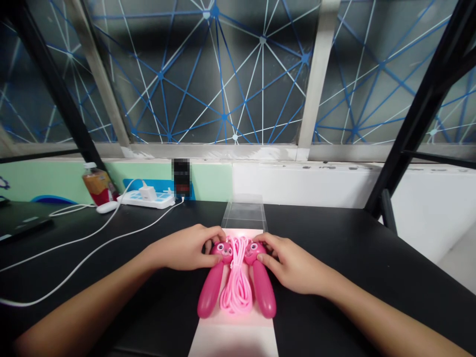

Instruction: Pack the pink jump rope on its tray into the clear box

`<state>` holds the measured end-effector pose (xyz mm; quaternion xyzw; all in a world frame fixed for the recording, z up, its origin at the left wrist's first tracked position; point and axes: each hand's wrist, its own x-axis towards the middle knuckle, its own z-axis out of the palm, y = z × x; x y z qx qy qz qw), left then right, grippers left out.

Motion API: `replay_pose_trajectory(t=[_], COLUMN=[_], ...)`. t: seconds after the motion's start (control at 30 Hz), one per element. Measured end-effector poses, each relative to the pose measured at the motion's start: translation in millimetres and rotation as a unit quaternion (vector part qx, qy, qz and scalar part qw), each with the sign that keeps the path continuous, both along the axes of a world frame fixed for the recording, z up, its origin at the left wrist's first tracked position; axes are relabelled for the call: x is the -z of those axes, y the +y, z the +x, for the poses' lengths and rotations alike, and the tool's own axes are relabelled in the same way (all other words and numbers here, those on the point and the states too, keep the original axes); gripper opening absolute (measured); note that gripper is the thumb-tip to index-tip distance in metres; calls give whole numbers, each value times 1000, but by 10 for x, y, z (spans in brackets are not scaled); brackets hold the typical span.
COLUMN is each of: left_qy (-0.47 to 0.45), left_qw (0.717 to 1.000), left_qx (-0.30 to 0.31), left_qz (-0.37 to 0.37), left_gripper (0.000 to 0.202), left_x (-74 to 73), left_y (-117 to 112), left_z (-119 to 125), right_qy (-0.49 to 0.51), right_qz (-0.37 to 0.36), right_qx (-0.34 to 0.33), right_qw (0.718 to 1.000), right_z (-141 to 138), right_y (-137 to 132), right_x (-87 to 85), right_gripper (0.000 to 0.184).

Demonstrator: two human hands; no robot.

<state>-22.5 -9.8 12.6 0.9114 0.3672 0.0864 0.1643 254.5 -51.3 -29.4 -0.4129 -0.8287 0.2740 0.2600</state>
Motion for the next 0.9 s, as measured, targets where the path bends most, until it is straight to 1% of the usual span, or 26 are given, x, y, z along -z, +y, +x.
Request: replay_pose_trajectory(t=[0.2,0.43,0.57,0.73,0.8,0.87,0.9], left_qy=[-7,-6,-5,5,4,-1,-5], left_qw=[1000,1000,1000,1000,999,1000,1000], left_qx=[1,-10,-5,20,26,29,30], left_qz=[6,23,11,-19,-20,-5,6], left_gripper=[36,36,36,31,30,29,28], left_x=[5,2,1,-19,-29,-33,-32], left_y=[-6,-4,1,5,7,3,-2], left_z=[13,9,-5,-32,-31,-17,-7], right_qy=[-1,-12,-16,-25,-33,-60,-83], right_qz=[30,47,60,78,82,107,133], right_qx=[14,26,24,27,36,57,72], right_qw=[999,998,998,996,995,991,985], right_z=[-17,-22,-5,-5,-13,-22,-29], right_y=[-4,5,-3,-5,2,2,-4], right_x=[25,42,48,69,81,90,92], right_gripper=[30,30,30,30,30,31,33])
